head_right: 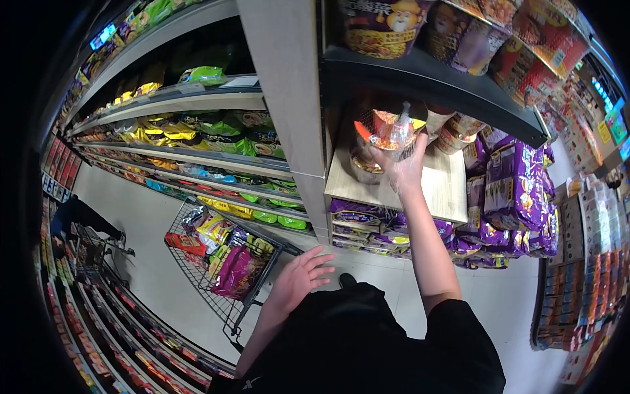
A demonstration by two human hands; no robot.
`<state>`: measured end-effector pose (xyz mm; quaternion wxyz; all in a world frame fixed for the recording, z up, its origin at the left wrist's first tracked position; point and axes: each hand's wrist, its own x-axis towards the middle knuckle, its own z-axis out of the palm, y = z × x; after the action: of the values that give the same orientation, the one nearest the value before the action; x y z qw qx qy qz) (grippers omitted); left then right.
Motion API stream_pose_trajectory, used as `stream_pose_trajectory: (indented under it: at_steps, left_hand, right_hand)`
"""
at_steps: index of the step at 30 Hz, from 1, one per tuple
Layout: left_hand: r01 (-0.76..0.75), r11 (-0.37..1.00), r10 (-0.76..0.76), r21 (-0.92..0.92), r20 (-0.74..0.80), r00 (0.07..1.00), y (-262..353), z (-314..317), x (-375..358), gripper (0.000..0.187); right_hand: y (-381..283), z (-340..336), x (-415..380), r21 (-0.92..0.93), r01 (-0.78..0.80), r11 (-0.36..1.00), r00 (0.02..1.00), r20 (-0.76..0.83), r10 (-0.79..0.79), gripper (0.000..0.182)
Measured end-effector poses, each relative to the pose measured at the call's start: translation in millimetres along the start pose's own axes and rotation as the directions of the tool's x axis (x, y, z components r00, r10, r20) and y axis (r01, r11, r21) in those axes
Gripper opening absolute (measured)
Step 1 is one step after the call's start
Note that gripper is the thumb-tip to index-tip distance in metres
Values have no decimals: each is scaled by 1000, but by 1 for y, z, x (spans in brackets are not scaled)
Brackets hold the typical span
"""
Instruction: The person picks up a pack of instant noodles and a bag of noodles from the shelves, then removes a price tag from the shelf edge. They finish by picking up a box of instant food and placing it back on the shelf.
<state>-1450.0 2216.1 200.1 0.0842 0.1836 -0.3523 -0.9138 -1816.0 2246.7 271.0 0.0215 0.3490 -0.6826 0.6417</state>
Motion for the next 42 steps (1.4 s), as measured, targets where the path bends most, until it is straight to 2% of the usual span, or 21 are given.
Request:
stream_pose_trajectory:
  at_steps: [1,4,5,10,12,16,17,22,24,25,26,27,30,31,33,34,36,37,38,40,42]
  left_hand:
    - [-13,1000,14,-12,4,1000,0,-7,-6,73]
    - [-59,998,56,-37,-71,996,-6,-30,-29,68]
    - [-90,994,84,-55,-104,991,-8,-38,-35,66]
    - [-192,981,179,-42,-213,961,-24,-74,-62,62]
    - [-268,958,229,-104,-288,930,-32,-85,-72,59]
    - [-271,952,205,-145,-356,911,-44,-99,-83,60]
    - [-260,957,200,-130,-353,914,-46,-102,-85,60]
    - [-186,981,150,-51,-407,901,-42,-93,-82,61]
    - [-162,986,137,-31,-390,911,-43,-89,-77,59]
    - [-156,987,136,-25,-366,921,-42,-85,-75,58]
    - [-150,988,134,-21,-345,929,-41,-79,-73,57]
    - [-130,991,124,5,-342,932,-40,-74,-70,56]
    - [-78,994,98,71,-340,935,-42,-60,-59,56]
    - [-83,996,92,43,-318,944,-45,-58,-55,55]
    - [-48,998,60,47,-312,948,-50,-51,-49,54]
    - [-30,999,41,42,-302,952,-51,-48,-44,54]
    - [-6,999,21,47,-310,950,-52,-40,-39,53]
    - [6,998,12,56,-322,947,-54,-37,-36,54]
    - [21,998,1,61,-335,942,-54,-35,-32,54]
    - [34,998,-10,60,-357,934,-56,-31,-25,55]
    - [23,998,-1,55,-365,931,-61,-27,-21,55]
  right_hand:
    - [5,4,7,-47,-134,990,991,-18,134,107]
    - [14,15,20,-249,-29,968,989,-145,-7,91]
    - [12,13,21,-294,-154,943,983,-141,117,97]
    - [34,16,-8,-99,-103,990,994,-56,98,105]
    - [35,25,-26,-248,49,968,999,7,-49,104]
    - [20,31,-37,-313,44,949,999,12,-42,103]
    - [18,37,-39,-124,-22,992,1000,0,22,99]
    - [104,44,1,-160,-131,978,989,49,141,100]
    - [136,42,34,-463,-272,844,787,398,472,102]
    - [131,45,37,-448,-293,845,790,385,478,102]
    - [126,59,39,-386,-52,921,967,211,143,105]
    - [121,71,44,-383,204,901,976,4,-219,108]
    - [179,100,78,-595,139,792,985,-2,-174,119]
    - [151,91,72,-594,119,796,987,-19,-162,119]
    - [53,61,49,-336,-263,904,948,82,307,117]
    - [54,58,36,-324,-271,906,948,71,309,117]
    - [64,47,14,-246,57,968,998,-26,-65,108]
    - [75,41,8,-425,158,892,982,-30,-188,84]
    - [87,33,0,-419,150,896,983,-36,-182,84]
    - [75,8,-10,-97,-71,993,981,-185,52,62]
    - [59,-19,1,-307,113,945,903,-366,-227,59]
